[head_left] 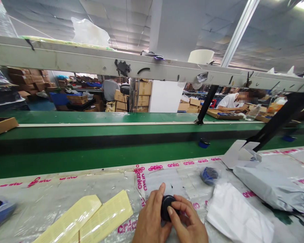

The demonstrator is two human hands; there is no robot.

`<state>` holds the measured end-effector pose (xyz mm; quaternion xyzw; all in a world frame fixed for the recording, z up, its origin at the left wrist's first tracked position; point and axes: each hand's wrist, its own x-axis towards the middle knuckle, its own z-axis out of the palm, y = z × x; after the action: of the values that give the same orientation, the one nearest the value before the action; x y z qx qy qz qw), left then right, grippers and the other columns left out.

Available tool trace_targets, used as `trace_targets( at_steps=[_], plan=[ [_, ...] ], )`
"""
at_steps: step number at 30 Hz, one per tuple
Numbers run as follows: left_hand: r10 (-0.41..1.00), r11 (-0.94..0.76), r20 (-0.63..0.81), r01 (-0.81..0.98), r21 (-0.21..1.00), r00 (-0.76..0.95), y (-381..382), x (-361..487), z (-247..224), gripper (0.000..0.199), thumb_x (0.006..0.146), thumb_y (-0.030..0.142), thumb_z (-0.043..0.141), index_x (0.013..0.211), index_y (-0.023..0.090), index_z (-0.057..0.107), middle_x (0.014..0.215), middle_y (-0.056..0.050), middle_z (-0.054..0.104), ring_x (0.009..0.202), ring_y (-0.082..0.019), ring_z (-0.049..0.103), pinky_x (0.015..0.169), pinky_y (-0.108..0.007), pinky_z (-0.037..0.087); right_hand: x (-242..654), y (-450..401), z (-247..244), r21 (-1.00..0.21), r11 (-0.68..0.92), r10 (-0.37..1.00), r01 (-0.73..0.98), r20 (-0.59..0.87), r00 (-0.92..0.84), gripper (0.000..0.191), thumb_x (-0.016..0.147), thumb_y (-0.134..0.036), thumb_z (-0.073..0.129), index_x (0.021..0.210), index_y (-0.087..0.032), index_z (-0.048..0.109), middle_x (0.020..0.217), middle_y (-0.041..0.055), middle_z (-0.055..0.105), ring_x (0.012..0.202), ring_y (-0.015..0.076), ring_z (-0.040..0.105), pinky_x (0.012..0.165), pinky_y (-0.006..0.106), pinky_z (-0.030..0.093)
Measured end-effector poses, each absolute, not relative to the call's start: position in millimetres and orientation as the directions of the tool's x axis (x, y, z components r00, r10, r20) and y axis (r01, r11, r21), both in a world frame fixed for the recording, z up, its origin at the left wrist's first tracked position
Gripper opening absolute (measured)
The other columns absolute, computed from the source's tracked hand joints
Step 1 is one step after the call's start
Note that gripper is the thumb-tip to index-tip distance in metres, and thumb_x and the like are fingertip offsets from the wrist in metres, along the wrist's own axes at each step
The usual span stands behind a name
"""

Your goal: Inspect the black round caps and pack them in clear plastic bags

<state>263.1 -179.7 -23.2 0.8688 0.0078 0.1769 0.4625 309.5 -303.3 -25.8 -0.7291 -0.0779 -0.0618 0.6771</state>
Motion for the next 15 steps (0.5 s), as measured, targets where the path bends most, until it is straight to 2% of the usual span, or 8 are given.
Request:
trace_targets(
  at_steps=[7,11,15],
  plan=[
    [0.168,-0.562,0.232,-0.101,0.821,0.958,-178.7,261.8,-16.6,0.083,0.086,0.01,0.063,0.157,0.025,0.024,0.139,-0.013,0.052,0.129,-0.028,0.052,0.107,-0.047,0.047,309.6,-301.8,-24.9,-0.984,-0.035,0.022,0.177,0.176,0.984,0.035,0.075,-0.055,0.078,0.079,-0.02,0.076,0.112,0.0141,0.071,0.096,0.0288,0.07,0.075,0.033,0.063],
    [0.172,-0.556,0.226,-0.095,0.826,0.959,-178.6,261.5,-14.9,0.087,0.083,0.007,0.065,0.157,0.027,0.024,0.141,-0.012,0.051,0.13,-0.029,0.051,0.108,-0.047,0.046,309.7,-303.8,-25.8,-0.988,0.011,0.022,0.153,0.153,0.988,0.039,0.073,-0.059,0.079,0.079,-0.02,0.076,0.112,0.0141,0.071,0.098,0.0301,0.07,0.077,0.034,0.063],
    [0.161,-0.558,0.225,-0.1,0.824,0.961,-180.6,261.3,-13.4,0.092,0.082,0.005,0.067,0.157,0.03,0.021,0.139,-0.011,0.051,0.128,-0.028,0.052,0.107,-0.047,0.047,312.2,-311.5,-22.3,-0.998,0.011,0.052,0.058,0.058,0.997,0.044,0.074,-0.064,0.077,0.081,-0.021,0.078,0.112,0.0118,0.074,0.104,0.0308,0.069,0.088,0.034,0.059]
  ],
)
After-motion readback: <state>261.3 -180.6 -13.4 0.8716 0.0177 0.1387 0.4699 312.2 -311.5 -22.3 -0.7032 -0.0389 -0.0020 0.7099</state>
